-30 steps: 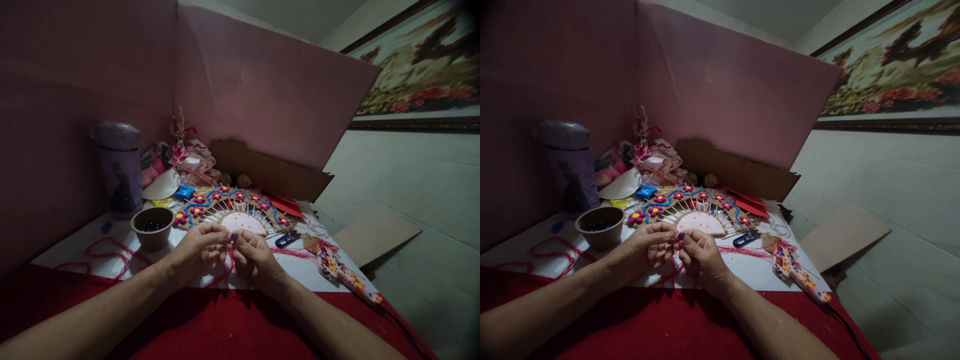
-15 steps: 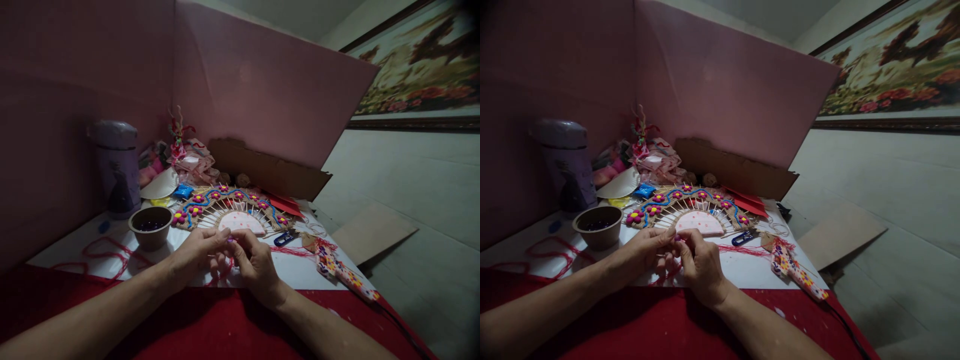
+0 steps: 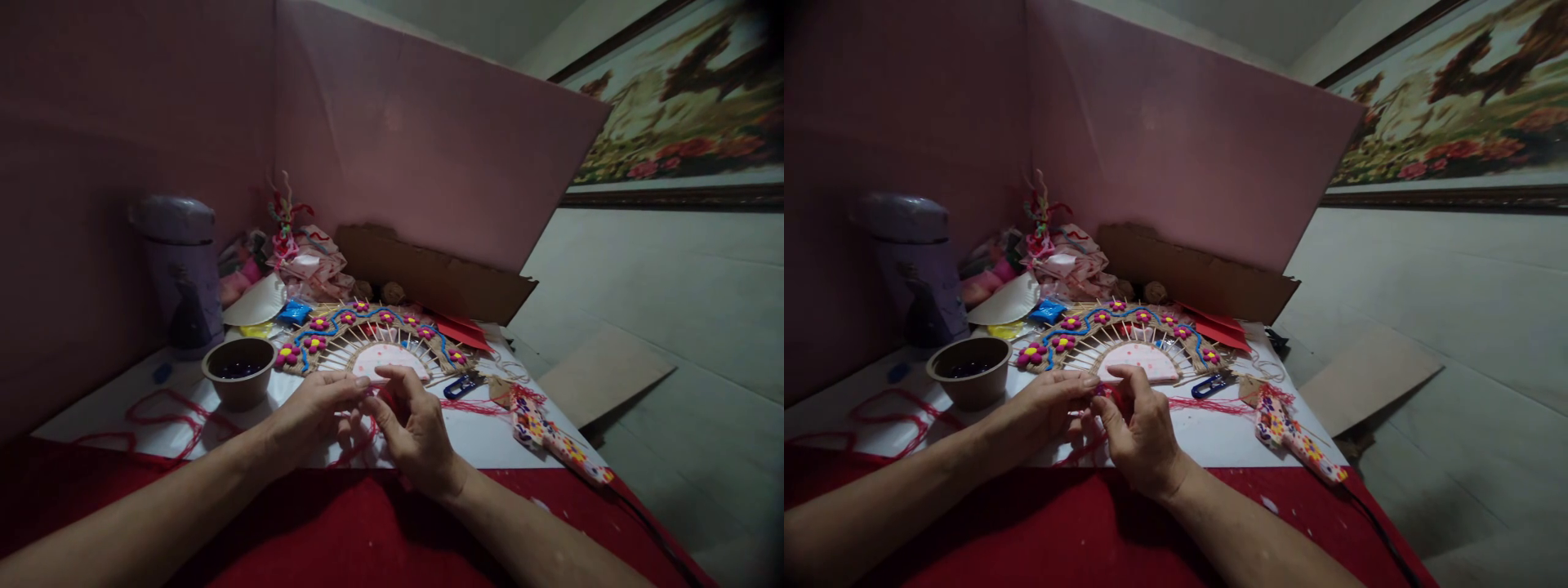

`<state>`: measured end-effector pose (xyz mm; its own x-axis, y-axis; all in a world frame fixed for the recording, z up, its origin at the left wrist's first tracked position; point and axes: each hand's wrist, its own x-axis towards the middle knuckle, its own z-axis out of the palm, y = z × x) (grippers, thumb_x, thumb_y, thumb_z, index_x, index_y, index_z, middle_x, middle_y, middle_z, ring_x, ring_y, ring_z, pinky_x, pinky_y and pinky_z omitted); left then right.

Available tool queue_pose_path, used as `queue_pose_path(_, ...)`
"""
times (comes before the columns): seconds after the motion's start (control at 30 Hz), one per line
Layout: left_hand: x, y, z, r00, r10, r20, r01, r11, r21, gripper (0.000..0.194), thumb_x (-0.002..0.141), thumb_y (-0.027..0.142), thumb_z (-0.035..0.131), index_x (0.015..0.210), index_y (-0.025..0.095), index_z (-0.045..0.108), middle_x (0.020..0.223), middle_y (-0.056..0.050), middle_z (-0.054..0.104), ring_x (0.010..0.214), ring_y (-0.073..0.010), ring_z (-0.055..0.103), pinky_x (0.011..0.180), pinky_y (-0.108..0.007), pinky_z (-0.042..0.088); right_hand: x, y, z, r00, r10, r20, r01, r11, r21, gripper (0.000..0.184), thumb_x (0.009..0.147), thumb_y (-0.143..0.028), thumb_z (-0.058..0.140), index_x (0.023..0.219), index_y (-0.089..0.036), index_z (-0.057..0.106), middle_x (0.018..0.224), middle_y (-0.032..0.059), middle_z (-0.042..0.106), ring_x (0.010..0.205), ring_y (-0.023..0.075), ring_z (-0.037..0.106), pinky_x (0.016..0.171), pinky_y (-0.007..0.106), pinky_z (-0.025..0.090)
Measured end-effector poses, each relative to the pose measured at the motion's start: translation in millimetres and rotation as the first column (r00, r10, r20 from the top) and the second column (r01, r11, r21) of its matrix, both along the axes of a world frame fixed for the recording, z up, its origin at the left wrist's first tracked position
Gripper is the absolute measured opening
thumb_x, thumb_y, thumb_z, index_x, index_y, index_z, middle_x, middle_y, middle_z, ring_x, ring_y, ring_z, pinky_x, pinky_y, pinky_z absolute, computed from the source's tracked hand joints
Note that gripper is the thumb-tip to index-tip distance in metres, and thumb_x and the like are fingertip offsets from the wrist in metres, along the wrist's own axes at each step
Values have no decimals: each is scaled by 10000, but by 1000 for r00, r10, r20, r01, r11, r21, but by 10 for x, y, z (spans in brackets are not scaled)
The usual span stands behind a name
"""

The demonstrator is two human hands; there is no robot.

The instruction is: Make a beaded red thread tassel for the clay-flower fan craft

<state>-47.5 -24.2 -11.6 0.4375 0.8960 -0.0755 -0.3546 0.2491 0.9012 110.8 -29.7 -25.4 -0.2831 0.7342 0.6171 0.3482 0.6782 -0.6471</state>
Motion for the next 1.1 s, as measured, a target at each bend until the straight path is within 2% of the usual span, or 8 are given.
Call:
queue_pose_path(0.23,11,-1,16,998,60,-2,-60,998,-8,195,707,285,696,690,109,615,634,-20,558,477,-79,486,432,-197,387,-13,-22,58,999,-4,-32,5,1000,31,29,873,-205,512,885,-182,524,730,17,618,618,128,579,562,237,451)
queue_pose_path(0.53,-1,22,-11,999,45,-13,-45,999,29,164,724,269,676,720,113,626,659,-21,561,498,-74,485,443,-193,375,-9,-17,36,998,21,-57,-22,1000,-14,80,904,-213,480,888,-178,551,743,19,639,614,123,599,574,236,455)
queue_pose_path(0.8,7,21,9,998,64,-10,-64,998,14,163,670,224,726,736,112,627,663,-27,597,506,-74,514,444,-185,349,-14,3,16,999,-11,-37,11,1000,-14,102,904,-226,481,882,-172,565,735,28,641,620,133,594,573,242,443)
queue_pose_path(1.0,7,24,9,997,75,-20,-75,997,1,175,642,204,741,726,109,621,626,-14,583,467,-63,492,438,-186,377,-20,-3,15,999,4,-45,-5,1000,-20,100,906,-215,477,883,-165,560,728,28,639,610,127,592,565,235,436)
queue_pose_path(1.1,-11,12,18,998,59,-29,-59,998,12,173,662,223,725,744,114,619,635,-19,586,484,-77,509,444,-192,383,-13,-22,27,999,7,-31,-6,1000,11,68,886,-190,500,937,-165,537,749,23,624,635,129,589,594,239,446)
